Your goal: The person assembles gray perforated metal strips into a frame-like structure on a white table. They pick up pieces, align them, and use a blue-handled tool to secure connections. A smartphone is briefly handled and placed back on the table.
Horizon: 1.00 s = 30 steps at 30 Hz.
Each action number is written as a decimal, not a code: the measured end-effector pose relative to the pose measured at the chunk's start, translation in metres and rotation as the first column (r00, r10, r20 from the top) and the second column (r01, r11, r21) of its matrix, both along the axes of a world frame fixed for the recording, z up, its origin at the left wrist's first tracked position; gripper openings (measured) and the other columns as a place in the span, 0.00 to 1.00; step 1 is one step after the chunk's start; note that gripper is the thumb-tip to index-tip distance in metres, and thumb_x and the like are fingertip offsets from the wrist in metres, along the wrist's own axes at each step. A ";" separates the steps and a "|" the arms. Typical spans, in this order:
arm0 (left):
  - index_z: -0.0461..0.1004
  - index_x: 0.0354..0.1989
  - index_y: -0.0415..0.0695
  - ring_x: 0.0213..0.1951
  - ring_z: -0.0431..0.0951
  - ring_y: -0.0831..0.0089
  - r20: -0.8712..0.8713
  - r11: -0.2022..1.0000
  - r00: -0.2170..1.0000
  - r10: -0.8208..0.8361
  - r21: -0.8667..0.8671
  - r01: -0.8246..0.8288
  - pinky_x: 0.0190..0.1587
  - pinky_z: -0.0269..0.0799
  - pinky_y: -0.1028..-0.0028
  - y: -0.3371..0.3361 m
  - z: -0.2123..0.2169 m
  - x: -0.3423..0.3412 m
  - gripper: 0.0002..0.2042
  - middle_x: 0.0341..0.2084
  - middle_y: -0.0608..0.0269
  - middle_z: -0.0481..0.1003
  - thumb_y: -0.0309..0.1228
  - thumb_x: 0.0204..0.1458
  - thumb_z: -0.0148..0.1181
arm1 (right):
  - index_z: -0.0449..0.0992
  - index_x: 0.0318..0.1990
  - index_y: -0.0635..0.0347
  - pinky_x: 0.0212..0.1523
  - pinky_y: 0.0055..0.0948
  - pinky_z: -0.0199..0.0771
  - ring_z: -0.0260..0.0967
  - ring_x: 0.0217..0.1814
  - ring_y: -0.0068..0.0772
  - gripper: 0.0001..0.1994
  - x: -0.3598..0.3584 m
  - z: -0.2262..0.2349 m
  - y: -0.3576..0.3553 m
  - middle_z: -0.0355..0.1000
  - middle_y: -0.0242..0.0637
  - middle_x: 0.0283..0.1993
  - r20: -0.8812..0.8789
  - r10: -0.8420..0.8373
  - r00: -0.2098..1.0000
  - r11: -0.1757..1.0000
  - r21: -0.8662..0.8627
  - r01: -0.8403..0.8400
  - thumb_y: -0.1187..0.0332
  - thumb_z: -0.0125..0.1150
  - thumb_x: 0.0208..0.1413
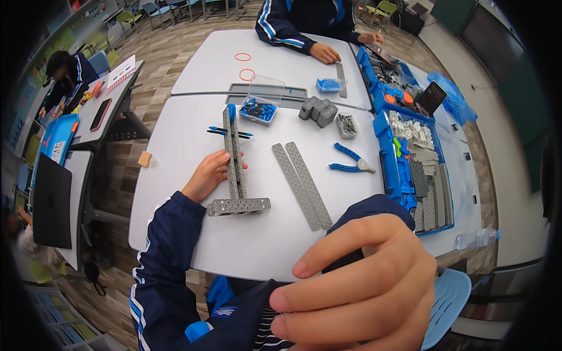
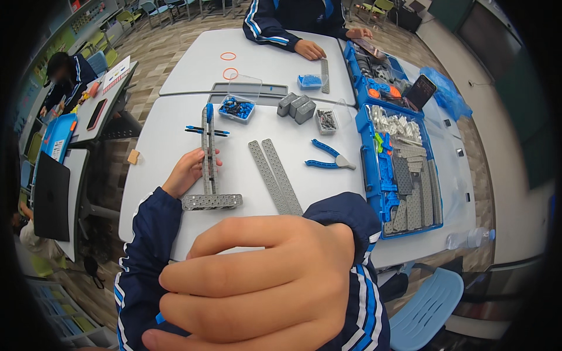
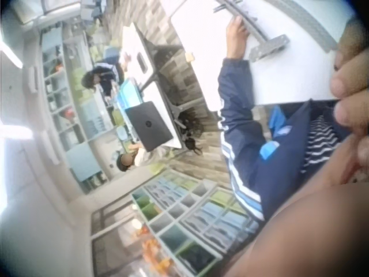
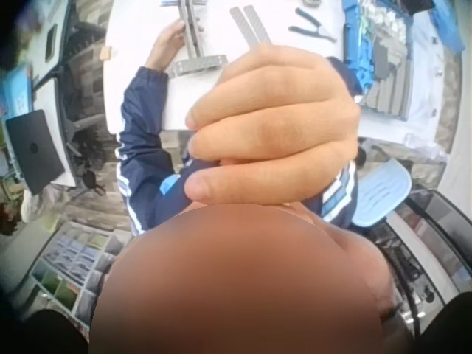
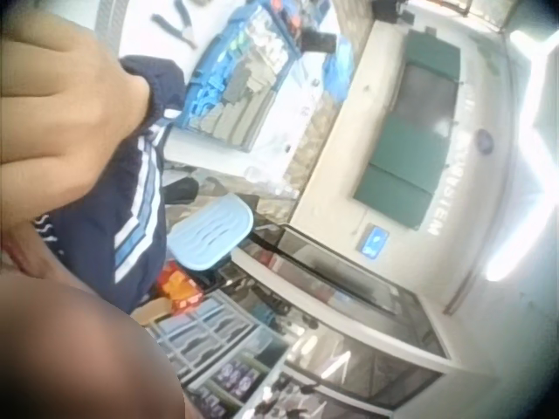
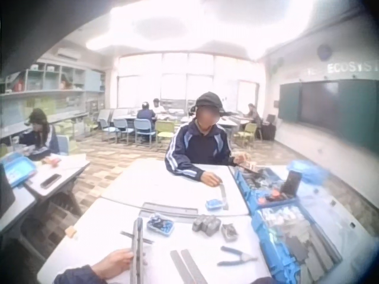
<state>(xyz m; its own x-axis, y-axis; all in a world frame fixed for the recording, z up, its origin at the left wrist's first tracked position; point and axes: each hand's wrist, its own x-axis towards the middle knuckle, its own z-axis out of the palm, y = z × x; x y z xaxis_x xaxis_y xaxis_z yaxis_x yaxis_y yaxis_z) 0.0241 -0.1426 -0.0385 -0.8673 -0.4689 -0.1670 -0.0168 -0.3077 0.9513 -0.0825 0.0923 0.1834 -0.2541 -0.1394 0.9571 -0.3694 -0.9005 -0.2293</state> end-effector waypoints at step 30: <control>0.67 0.59 0.36 0.44 0.77 0.71 -0.015 1.000 1.000 0.009 0.018 -0.009 0.51 0.71 0.70 -0.002 -0.009 -0.001 0.24 0.44 0.53 0.77 0.44 0.65 0.45 | 0.83 0.32 0.47 0.18 0.19 0.65 0.67 0.21 0.23 0.03 -0.033 -0.008 -0.008 0.76 0.31 0.28 -0.174 -0.338 0.925 0.904 -0.334 0.267 0.70 0.66 0.51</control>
<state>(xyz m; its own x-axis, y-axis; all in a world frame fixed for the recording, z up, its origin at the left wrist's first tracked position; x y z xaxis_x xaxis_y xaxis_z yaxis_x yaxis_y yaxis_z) 0.0235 -0.1451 -0.0476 -0.8658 -0.4735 -0.1620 0.0005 -0.3246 0.9458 -0.1153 0.0848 0.1755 -0.0138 0.2110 0.9774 -0.6444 -0.7493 0.1526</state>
